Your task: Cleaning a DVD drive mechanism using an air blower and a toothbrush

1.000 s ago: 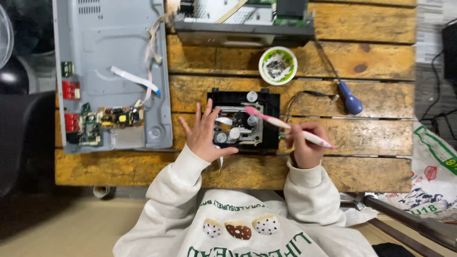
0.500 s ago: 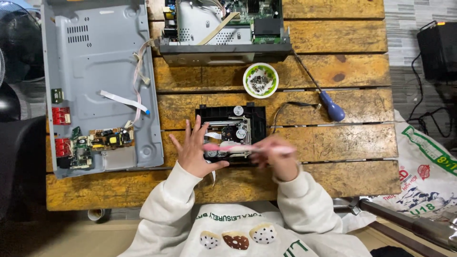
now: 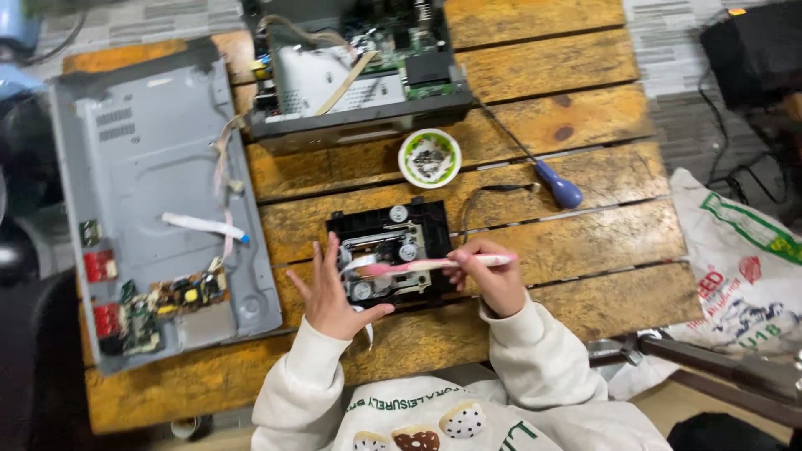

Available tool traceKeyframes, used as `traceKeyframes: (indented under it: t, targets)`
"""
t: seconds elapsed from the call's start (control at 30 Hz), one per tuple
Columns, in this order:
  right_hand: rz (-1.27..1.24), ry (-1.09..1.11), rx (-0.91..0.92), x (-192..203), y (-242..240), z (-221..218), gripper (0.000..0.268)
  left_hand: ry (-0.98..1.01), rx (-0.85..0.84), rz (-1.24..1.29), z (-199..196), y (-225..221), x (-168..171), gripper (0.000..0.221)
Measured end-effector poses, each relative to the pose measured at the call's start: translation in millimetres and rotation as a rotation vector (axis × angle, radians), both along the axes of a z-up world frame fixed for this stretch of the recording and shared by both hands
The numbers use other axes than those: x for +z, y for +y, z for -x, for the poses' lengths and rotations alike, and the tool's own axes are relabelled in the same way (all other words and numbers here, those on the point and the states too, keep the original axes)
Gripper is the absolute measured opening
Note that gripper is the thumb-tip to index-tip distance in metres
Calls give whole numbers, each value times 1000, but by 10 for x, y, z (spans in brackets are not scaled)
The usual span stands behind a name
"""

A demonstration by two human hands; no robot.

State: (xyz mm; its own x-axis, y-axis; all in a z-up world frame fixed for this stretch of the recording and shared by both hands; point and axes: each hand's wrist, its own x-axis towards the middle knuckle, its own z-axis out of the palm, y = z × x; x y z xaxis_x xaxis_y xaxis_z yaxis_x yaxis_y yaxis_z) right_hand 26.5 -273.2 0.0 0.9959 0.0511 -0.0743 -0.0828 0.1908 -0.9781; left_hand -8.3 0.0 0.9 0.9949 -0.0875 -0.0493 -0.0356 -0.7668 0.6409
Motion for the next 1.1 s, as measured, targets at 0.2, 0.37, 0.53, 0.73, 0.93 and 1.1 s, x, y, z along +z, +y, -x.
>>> traceKeyframes:
  t: [0.2,0.37,0.53,0.73,0.93,1.1]
  targets:
    - [136,-127,246,419,180,41,14,-28,22,-84,-17,-13,-110,154]
    - [259,-360,185,543,123,-8,18,48,42,-151,-16,-3,-161,151]
    - [183,-275,435,494,160,4,21,-53,25,-117,11,24,-253,147]
    - [319,-300,401,599,165,-13,24,22,48,-157,-12,13,-215,149]
    - [22,10,293,432,174,61,19,-47,34,-110,16,13,-219,141]
    - [194,-64,375,554,187,38,22,2,30,-150,-5,27,-246,139]
